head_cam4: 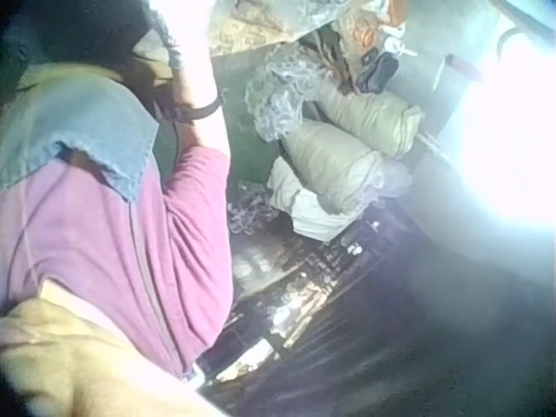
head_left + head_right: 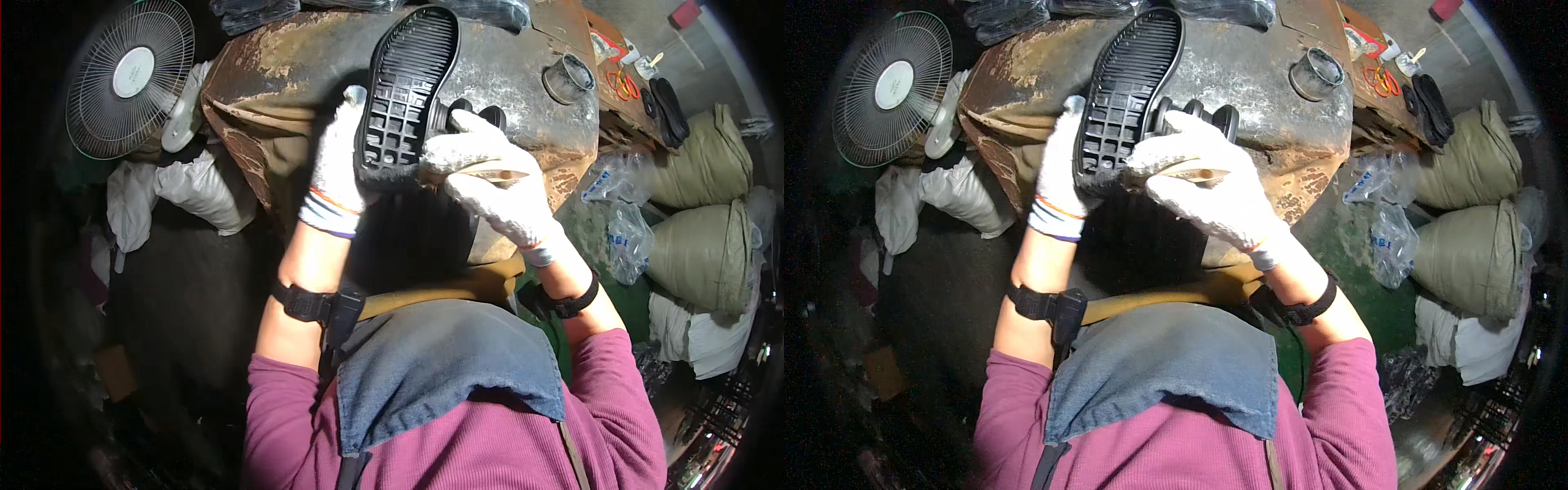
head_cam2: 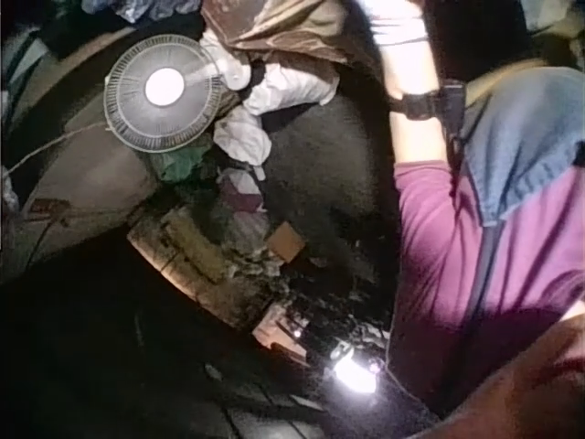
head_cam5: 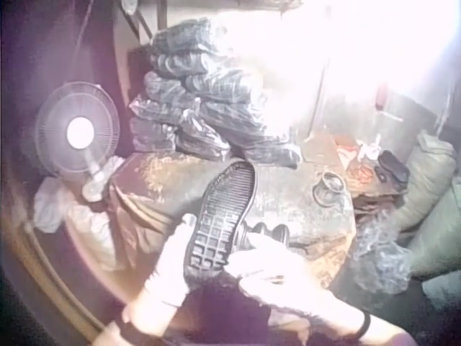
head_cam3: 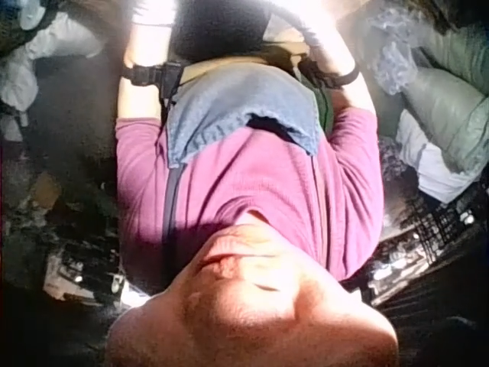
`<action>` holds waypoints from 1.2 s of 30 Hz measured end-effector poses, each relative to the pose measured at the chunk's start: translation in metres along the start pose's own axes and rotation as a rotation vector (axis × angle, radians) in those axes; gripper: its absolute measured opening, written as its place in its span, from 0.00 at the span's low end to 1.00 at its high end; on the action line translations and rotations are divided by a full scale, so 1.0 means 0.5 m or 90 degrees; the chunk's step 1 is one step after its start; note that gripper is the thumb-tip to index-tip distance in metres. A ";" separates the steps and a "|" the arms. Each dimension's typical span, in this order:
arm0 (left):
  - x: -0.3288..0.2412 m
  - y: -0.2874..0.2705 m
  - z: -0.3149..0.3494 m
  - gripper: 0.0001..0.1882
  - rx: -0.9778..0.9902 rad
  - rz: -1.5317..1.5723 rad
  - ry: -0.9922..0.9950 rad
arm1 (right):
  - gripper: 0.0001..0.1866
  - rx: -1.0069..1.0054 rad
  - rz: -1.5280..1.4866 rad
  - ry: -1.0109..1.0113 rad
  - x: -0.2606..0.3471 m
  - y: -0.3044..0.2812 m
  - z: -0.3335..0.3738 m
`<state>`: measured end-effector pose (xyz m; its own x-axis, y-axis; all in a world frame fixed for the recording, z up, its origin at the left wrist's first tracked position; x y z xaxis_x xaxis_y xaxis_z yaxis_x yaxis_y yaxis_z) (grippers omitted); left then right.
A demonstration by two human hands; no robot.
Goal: Applying adhesive glue onto shoe outsoles using a brush tool and packing them together.
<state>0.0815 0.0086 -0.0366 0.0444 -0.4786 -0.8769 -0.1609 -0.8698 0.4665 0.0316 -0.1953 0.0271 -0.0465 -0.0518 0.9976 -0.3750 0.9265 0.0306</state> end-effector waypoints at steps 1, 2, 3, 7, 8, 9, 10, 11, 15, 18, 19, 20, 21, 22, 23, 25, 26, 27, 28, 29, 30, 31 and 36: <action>-0.034 0.010 -0.006 0.23 0.054 -0.477 0.151 | 0.14 0.028 0.007 0.035 0.000 -0.010 0.002; -0.021 0.015 -0.003 0.26 0.075 -0.066 -0.027 | 0.14 0.025 0.025 0.053 -0.007 -0.020 0.003; -0.038 0.058 0.009 0.29 0.092 0.343 -0.203 | 0.14 0.018 0.031 0.055 -0.003 -0.031 0.006; -0.053 0.028 0.028 0.22 0.095 0.356 -0.157 | 0.14 -0.003 0.145 0.025 0.042 -0.020 0.005; -0.048 -0.016 0.035 0.25 0.105 -0.060 0.004 | 0.13 -0.037 0.111 0.054 0.048 -0.021 0.002; -0.068 -0.005 0.028 0.27 0.112 -0.471 0.169 | 0.13 -0.079 0.082 0.081 0.049 -0.037 -0.004; -0.072 0.003 0.025 0.27 0.117 -0.466 0.175 | 0.12 -0.121 0.100 0.066 0.045 -0.056 -0.009; -0.066 0.004 0.032 0.27 0.111 -0.278 0.044 | 0.12 -0.126 0.106 0.062 0.044 -0.071 -0.018; -0.043 0.050 0.052 0.29 0.108 0.114 -0.225 | 0.12 -0.258 0.191 -0.020 0.057 -0.172 -0.046; -0.030 0.046 0.066 0.31 0.079 0.196 -0.243 | 0.10 -0.315 0.394 -0.106 0.093 -0.199 -0.077; -0.022 0.055 0.066 0.31 0.087 0.198 -0.249 | 0.10 -0.312 0.466 -0.270 0.106 -0.205 -0.091; -0.013 0.064 0.070 0.31 0.079 0.260 -0.274 | 0.09 -0.326 0.534 -0.306 0.104 -0.211 -0.087; -0.018 0.063 0.080 0.32 0.058 0.314 -0.287 | 0.08 -0.327 0.590 -0.352 0.107 -0.197 -0.096; -0.015 0.060 0.079 0.34 0.036 0.333 -0.311 | 0.08 -0.337 0.701 -0.361 0.135 -0.161 -0.092; -0.002 0.052 0.081 0.37 0.052 0.348 -0.322 | 0.08 -0.291 0.713 -0.432 0.122 -0.148 -0.093; 0.001 0.065 0.090 0.39 0.061 0.364 -0.300 | 0.09 -0.257 0.711 -0.424 0.104 -0.139 -0.092; 0.008 0.066 0.087 0.40 0.054 0.353 -0.275 | 0.08 -0.264 0.723 -0.422 0.106 -0.147 -0.104; -0.007 0.091 0.089 0.36 0.061 0.376 -0.268 | 0.08 -0.276 0.724 -0.420 0.109 -0.159 -0.115; -0.003 0.093 0.097 0.37 0.008 0.401 -0.306 | 0.08 -0.291 0.747 -0.439 0.115 -0.160 -0.128; 0.003 0.093 0.101 0.38 -0.047 0.425 -0.345 | 0.08 -0.305 0.770 -0.458 0.121 -0.160 -0.140; -0.005 0.098 0.097 0.37 0.004 0.470 -0.331 | 0.08 -0.292 0.740 -0.464 0.123 -0.150 -0.153; -0.013 0.104 0.095 0.36 0.055 0.516 -0.316 | 0.08 -0.271 0.728 -0.501 0.127 -0.134 -0.160; 0.007 0.099 0.079 0.34 0.023 0.612 -0.309 | 0.10 -0.271 0.522 -0.464 0.100 -0.112 -0.185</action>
<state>0.0348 -0.0314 -0.0213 -0.5113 -0.8535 -0.1007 0.0508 -0.1470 0.9878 0.1361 -0.2154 0.0809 -0.7008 0.5444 0.4610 0.3461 0.8245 -0.4476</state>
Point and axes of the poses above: each hand's wrist, its own z-axis away from the middle knuckle, its own y-axis out of the palm, x = y × z, the point moved 5 cm from there along -z, towards the middle knuckle, and after that the axes turned 7 degrees about y, right-handed, at the moved point
